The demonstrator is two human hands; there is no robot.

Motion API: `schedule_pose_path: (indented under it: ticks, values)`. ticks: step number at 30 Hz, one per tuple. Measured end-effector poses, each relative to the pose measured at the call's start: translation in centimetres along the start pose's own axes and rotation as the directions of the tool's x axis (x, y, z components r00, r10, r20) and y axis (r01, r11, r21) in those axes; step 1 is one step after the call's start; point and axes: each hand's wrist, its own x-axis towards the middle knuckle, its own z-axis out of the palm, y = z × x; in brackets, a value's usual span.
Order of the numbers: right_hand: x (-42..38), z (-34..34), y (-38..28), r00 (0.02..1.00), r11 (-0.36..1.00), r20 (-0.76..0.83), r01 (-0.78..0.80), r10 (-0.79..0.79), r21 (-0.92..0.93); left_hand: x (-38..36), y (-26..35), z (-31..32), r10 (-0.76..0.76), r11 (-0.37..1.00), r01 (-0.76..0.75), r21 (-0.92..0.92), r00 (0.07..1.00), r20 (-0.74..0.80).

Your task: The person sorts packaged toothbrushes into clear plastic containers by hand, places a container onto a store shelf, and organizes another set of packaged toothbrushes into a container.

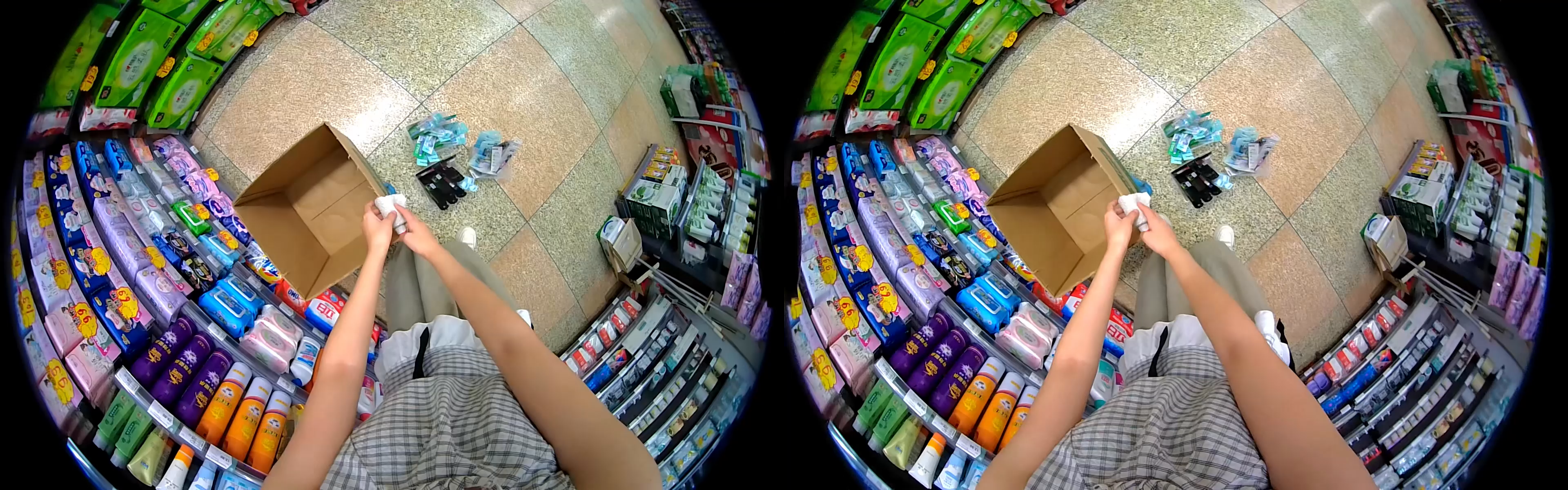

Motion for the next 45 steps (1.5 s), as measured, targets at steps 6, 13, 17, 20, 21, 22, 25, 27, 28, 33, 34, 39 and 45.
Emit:
schedule_pose_path:
  ticks: [6, 13, 17, 20, 21, 22, 25, 27, 28, 33, 34, 39, 45]
  values:
    - [-1.3, -2.5, -3.4, 0.979, 1.000, -0.202, 0.023, -0.020, 0.015, -2.1, 3.1, 0.2, 0.001, 0.997, 0.010, 0.071, 0.988, -0.152]
    - [-4.3, -4.0, -3.9, 0.927, 0.990, -0.351, 0.110, -0.134, -0.088, -5.0, 5.3, -0.1, 0.167, 0.963, -0.097, 0.251, 0.946, -0.277]
    - [-5.9, -5.5, -5.8, 0.917, 0.995, -0.387, 0.102, -0.096, -0.006, -7.0, 8.4, -0.6, 0.209, 0.927, -0.090, 0.363, 0.929, -0.304]
    - [-6.9, -7.1, -7.4, 0.896, 0.988, -0.421, 0.156, -0.140, 0.003, -8.5, 10.0, -1.1, 0.248, 0.932, -0.144, 0.332, 0.922, -0.297]
    - [-7.6, -7.5, -8.0, 0.892, 0.985, -0.429, 0.168, -0.142, 0.024, -9.6, 10.6, -1.3, 0.261, 0.933, -0.163, 0.321, 0.921, -0.291]
    - [-7.7, -7.9, -8.4, 0.880, 0.979, -0.442, 0.204, -0.176, 0.018, -10.1, 11.3, -1.5, 0.287, 0.931, -0.195, 0.309, 0.913, -0.288]
    - [-9.2, -9.1, -11.2, 0.859, 0.947, -0.443, 0.314, -0.255, 0.063, -12.3, 13.2, -2.2, 0.365, 0.922, -0.303, 0.242, 0.887, -0.284]
    - [-10.4, -9.8, -14.0, 0.859, 0.929, -0.428, 0.356, -0.282, 0.102, -13.8, 15.1, -2.9, 0.412, 0.910, -0.375, 0.179, 0.864, -0.288]
    - [-11.8, -10.0, -15.4, 0.863, 0.917, -0.417, 0.373, -0.286, 0.143, -15.5, 16.3, -3.5, 0.388, 0.920, -0.349, 0.179, 0.878, -0.282]
    - [-12.9, -10.5, -18.8, 0.830, 0.835, -0.401, 0.501, -0.389, 0.227, -17.7, 18.3, -6.0, 0.457, 0.878, -0.477, 0.037, 0.814, -0.358]
    - [-14.2, -11.1, -19.8, 0.890, 0.868, -0.320, 0.414, -0.324, 0.274, -19.0, 18.3, -6.3, 0.446, 0.874, -0.485, -0.016, 0.815, -0.371]
    - [-15.7, -11.4, -23.8, 0.807, 0.816, -0.220, 0.574, -0.548, 0.069, -23.3, 19.7, -9.2, 0.373, 0.852, -0.477, -0.217, 0.843, -0.387]
    - [-17.9, -13.5, -27.0, 0.751, 0.749, 0.039, 0.652, -0.660, 0.120, -29.0, 19.5, -8.3, 0.304, 0.874, -0.451, -0.181, 0.798, -0.521]
